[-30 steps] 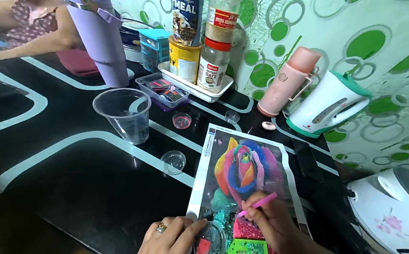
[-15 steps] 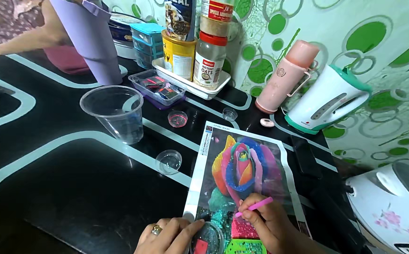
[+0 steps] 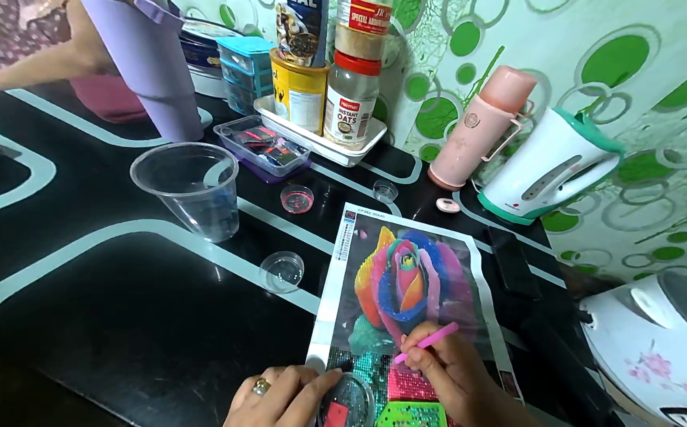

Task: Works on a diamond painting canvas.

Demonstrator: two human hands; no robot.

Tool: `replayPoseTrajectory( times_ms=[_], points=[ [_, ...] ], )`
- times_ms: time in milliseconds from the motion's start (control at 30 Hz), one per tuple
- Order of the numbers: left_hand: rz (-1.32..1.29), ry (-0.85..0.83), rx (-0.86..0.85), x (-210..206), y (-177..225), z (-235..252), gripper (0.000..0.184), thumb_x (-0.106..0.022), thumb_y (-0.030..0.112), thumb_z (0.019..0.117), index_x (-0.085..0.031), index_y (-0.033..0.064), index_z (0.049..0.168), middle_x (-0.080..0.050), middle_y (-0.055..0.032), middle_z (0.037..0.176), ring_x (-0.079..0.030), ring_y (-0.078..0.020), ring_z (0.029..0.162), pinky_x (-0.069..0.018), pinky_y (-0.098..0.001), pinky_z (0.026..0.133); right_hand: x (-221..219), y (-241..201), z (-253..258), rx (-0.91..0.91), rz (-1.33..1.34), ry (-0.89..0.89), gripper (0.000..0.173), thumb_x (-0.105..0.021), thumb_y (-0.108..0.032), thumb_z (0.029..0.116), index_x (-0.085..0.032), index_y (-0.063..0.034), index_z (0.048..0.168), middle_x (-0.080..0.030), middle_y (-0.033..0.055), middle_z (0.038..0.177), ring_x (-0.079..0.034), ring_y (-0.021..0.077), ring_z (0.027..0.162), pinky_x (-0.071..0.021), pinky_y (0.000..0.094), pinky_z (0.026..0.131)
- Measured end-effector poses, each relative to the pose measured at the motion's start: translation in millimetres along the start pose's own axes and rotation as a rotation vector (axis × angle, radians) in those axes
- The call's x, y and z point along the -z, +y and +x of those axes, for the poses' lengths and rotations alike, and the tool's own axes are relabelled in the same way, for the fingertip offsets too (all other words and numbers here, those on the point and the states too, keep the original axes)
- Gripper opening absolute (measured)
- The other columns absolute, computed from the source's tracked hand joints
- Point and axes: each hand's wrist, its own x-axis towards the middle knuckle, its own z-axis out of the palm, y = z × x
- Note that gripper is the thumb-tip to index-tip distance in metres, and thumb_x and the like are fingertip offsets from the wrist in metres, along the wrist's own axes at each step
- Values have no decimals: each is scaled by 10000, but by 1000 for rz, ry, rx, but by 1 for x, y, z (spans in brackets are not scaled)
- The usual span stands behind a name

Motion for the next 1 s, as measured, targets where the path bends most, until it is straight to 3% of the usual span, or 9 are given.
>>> replayPoseTrajectory(
  times_ms=[233, 567, 767, 1000],
  points=[
    [-1, 1, 1, 1, 0, 1, 657, -691, 653, 849, -720, 127, 1241, -711, -147, 1042, -653, -330, 967, -477, -528, 813, 9, -3, 8, -235, 404, 83, 155, -539, -218, 1066, -653, -113, 1066, -702, -41, 842, -695, 42, 755, -607, 231, 740],
    [21, 72, -22, -5, -4, -1, 657, -657, 704, 831, -721, 198, 1246, -714, -72, 1036, -655, -262, 961, -486, -485, 815, -10, -25, 19, 5, 240, -36, 257, -516, -304, 1078, -636, -77, 1067, -687, -4, 929, -660, -8, 788, -576, 162, 706],
    [4, 86, -34, -7, -6, -1, 636, -657, 703, 828, -721, 217, 1234, -710, -48, 1042, -655, -231, 961, -486, -469, 809, -25, -38, 26, 135, 94, -112, 264, -504, -267, 1083, -638, -49, 1018, -673, 28, 896, -653, 30, 836, -537, 247, 955],
    [7, 96, -39, -8, -7, 0, 631, -643, 714, 831, -721, 227, 1223, -706, -33, 1024, -647, -217, 942, -483, -451, 798, -32, -38, 26, 163, 51, -141, 248, -510, -238, 1077, -650, -41, 1020, -686, 35, 895, -663, 35, 864, -489, 283, 1060]
  ],
)
